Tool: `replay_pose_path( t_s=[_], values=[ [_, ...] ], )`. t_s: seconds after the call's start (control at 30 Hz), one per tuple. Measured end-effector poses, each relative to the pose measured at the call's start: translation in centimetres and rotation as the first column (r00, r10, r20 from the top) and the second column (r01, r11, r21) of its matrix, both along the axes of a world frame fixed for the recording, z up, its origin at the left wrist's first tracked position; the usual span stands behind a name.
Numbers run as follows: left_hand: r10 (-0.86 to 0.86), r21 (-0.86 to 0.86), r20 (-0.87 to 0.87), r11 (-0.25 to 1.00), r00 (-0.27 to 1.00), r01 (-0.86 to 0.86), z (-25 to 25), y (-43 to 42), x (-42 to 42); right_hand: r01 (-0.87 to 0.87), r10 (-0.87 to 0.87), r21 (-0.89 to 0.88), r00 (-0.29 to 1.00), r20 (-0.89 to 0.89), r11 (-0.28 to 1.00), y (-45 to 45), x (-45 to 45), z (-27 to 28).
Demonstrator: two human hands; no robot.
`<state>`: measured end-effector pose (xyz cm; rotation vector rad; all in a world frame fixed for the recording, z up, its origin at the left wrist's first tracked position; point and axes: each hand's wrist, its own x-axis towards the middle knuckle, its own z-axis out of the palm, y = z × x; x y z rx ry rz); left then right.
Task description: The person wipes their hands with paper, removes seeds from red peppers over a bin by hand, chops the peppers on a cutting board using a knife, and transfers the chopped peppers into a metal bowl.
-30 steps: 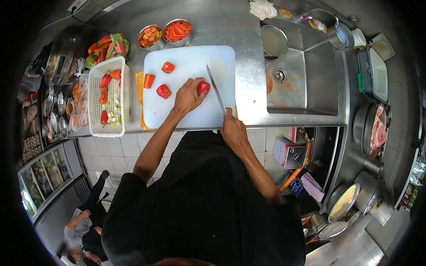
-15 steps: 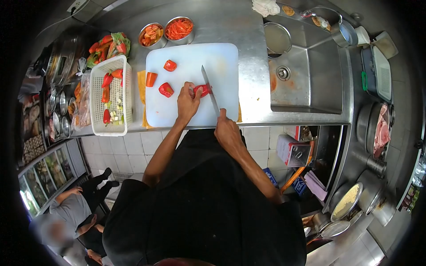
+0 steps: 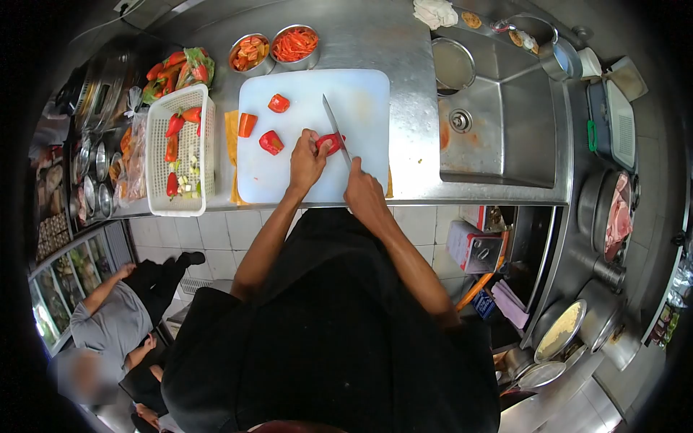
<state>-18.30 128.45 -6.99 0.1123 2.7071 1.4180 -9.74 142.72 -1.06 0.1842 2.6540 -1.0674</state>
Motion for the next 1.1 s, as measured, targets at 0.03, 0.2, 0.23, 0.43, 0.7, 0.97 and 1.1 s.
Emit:
replay_pose_path(
  t_s=[0.03, 0.2, 0.23, 0.43, 0.7, 0.97, 1.1],
  values=[
    [0.003, -0.008, 0.034, 1.000, 0.999, -0.002, 0.2, -0.1, 0.0, -0.002, 0.002, 0.001, 1.000, -0.002, 1.000, 0.0, -0.9, -0.3],
    [0.032, -0.102, 0.249, 0.995, 0.968, -0.006, 2.3, -1.4, 0.6, 0.014, -0.014, -0.008, 0.999, -0.029, 1.000, 0.4, -2.7, -1.1],
    [0.032, -0.186, 0.360, 0.982, 0.932, 0.038, 3.2, -1.7, 0.8, 0.004, -0.004, -0.007, 0.999, -0.032, 1.000, 0.8, -2.7, -1.0],
    [-0.385, -0.067, -0.254, 0.922, 0.887, 0.381, 2.7, -4.3, 1.9, -0.008, 0.006, -0.086, 1.000, -0.022, 0.996, 1.9, 0.0, 2.8],
    [-0.284, 0.006, -0.210, 0.957, 0.936, 0.291, 1.4, -4.1, 1.0, -0.005, 0.005, 0.015, 1.000, 0.000, 1.000, 0.9, 3.2, 4.2],
    [-0.286, -0.022, -0.180, 0.958, 0.941, 0.287, 1.4, -4.3, -1.5, -0.050, 0.048, 0.048, 0.998, 0.034, 0.998, 0.3, 3.8, 3.2],
    [-0.174, -0.033, -0.086, 0.985, 0.981, 0.171, 1.4, -4.3, -2.2, -0.063, 0.063, 0.081, 0.998, 0.007, 0.995, -0.3, 3.4, 3.8]
  ],
)
